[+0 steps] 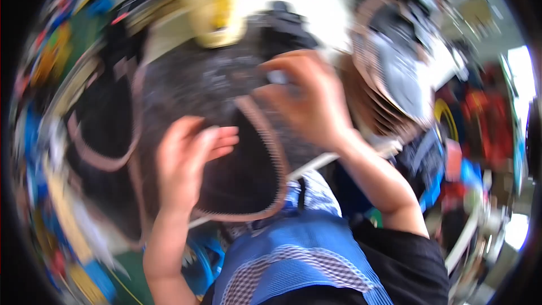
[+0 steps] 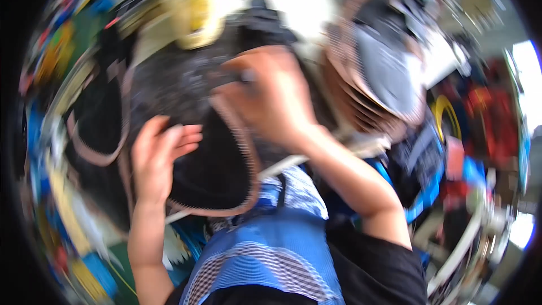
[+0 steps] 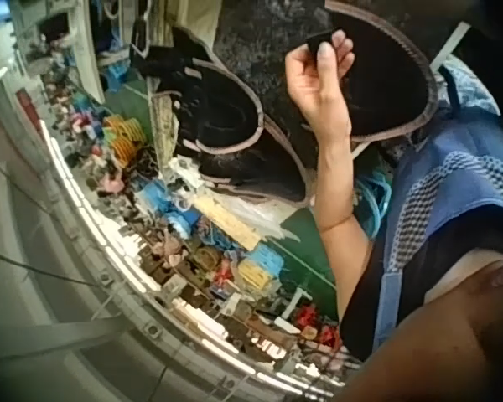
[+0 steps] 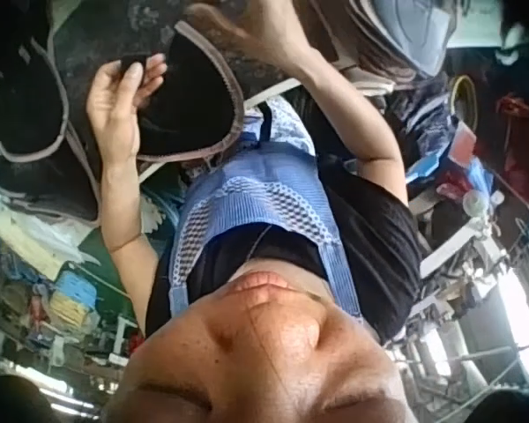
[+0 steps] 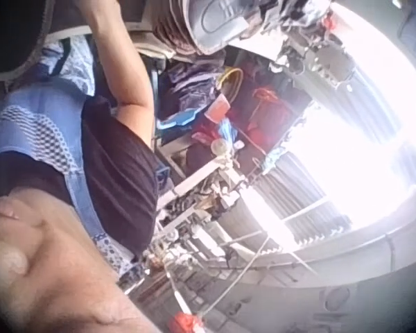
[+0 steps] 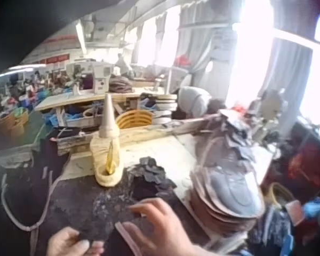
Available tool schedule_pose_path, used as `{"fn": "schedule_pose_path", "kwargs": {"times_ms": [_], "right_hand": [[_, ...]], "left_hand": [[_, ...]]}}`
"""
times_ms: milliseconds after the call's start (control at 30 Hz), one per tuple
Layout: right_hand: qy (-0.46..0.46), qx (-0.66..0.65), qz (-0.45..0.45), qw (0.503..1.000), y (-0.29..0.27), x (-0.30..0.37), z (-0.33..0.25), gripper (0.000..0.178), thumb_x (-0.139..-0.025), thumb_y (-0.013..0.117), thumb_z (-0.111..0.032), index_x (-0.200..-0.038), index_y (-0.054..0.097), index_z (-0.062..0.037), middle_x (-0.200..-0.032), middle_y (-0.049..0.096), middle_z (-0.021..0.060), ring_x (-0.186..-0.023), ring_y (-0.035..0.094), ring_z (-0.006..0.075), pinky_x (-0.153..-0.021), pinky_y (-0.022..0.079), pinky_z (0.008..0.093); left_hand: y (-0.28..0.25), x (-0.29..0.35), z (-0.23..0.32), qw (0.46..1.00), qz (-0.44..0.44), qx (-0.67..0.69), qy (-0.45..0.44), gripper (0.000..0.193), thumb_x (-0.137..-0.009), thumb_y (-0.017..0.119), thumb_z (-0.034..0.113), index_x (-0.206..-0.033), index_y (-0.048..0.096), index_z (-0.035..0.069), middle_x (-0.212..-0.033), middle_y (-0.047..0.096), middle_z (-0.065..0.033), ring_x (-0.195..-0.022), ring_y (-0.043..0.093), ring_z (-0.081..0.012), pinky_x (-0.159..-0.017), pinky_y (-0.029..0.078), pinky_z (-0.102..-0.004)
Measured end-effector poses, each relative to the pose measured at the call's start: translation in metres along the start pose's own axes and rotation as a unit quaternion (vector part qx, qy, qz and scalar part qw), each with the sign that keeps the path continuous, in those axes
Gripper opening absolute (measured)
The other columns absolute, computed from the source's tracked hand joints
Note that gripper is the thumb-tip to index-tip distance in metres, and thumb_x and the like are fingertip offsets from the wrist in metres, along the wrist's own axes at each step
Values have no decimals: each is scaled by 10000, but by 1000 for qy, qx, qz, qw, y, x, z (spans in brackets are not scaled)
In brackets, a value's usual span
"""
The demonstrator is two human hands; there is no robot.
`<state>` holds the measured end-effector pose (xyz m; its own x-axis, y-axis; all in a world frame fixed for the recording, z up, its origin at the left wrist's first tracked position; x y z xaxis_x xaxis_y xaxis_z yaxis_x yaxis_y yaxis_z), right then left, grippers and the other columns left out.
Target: Manually attaching small leather components to shoe uppers on a workbench.
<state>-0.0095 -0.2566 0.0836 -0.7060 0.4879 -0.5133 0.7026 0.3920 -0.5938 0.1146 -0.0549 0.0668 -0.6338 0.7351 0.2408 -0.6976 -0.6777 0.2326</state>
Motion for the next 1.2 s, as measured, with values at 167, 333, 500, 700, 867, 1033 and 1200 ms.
{"fn": "schedule_pose_path", "kwargs": {"times_ms": [167,333,500,700,867,1033,1200], "right_hand": [[220,-563,-166,779,57,52,-51,275,-943,779,-229,-1037,712,21,-922,726,65,-874,684,125,-782,562,301],[301,-596,-162,726,51,64,-51,195,-955,769,-172,-988,710,10,-835,718,21,-741,668,76,-686,560,241],[429,-383,-185,797,-1,61,-19,200,-953,773,-223,-933,734,-28,-785,719,31,-695,682,85,-621,553,225],[356,-343,-205,845,9,47,-10,161,-991,728,-162,-943,705,-11,-754,709,33,-619,646,63,-533,480,191],[311,-280,-335,844,69,6,-58,175,-1003,710,-155,-974,696,17,-764,705,44,-629,640,68,-561,493,202],[346,-221,-396,822,110,14,-37,193,-984,731,-161,-978,697,29,-757,697,38,-620,627,67,-555,494,213],[360,-153,-402,827,113,12,-42,197,-976,727,-158,-950,732,37,-708,694,49,-597,629,69,-527,488,213]], "left_hand": [[-21,27,-25,990,51,31,129,302,-1059,500,79,-1328,590,-24,-1297,617,-122,-1216,581,-209,-1089,425,-365],[-31,51,-27,977,-11,-115,179,305,-1024,584,158,-1267,620,-24,-1247,625,-122,-1157,586,-223,-1063,435,-381],[-40,71,-10,705,49,-623,336,365,-829,797,58,-1178,700,6,-1215,652,-127,-1129,629,-321,-1008,483,-445],[-54,83,-46,757,45,-573,309,462,-761,842,111,-1204,732,42,-1186,659,-100,-1089,643,-285,-935,510,-410],[-62,62,-34,726,91,-579,360,446,-770,839,135,-1190,729,37,-1185,648,-104,-1120,639,-293,-958,535,-427],[-67,50,-49,768,39,-546,334,357,-804,801,156,-1124,720,20,-1217,654,-127,-1210,630,-316,-1062,530,-485],[-71,48,-51,791,31,-520,320,356,-804,800,153,-1120,719,12,-1223,647,-133,-1204,634,-312,-1044,547,-476]]}}
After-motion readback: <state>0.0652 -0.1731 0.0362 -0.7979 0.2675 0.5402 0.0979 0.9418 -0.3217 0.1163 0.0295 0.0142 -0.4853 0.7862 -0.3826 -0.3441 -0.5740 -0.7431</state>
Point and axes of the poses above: each hand's wrist, its own x-axis away from the middle knuckle, its own y-axis out of the palm, z = x × y, the point moved 3 cm from there along -x, towards the middle knuckle
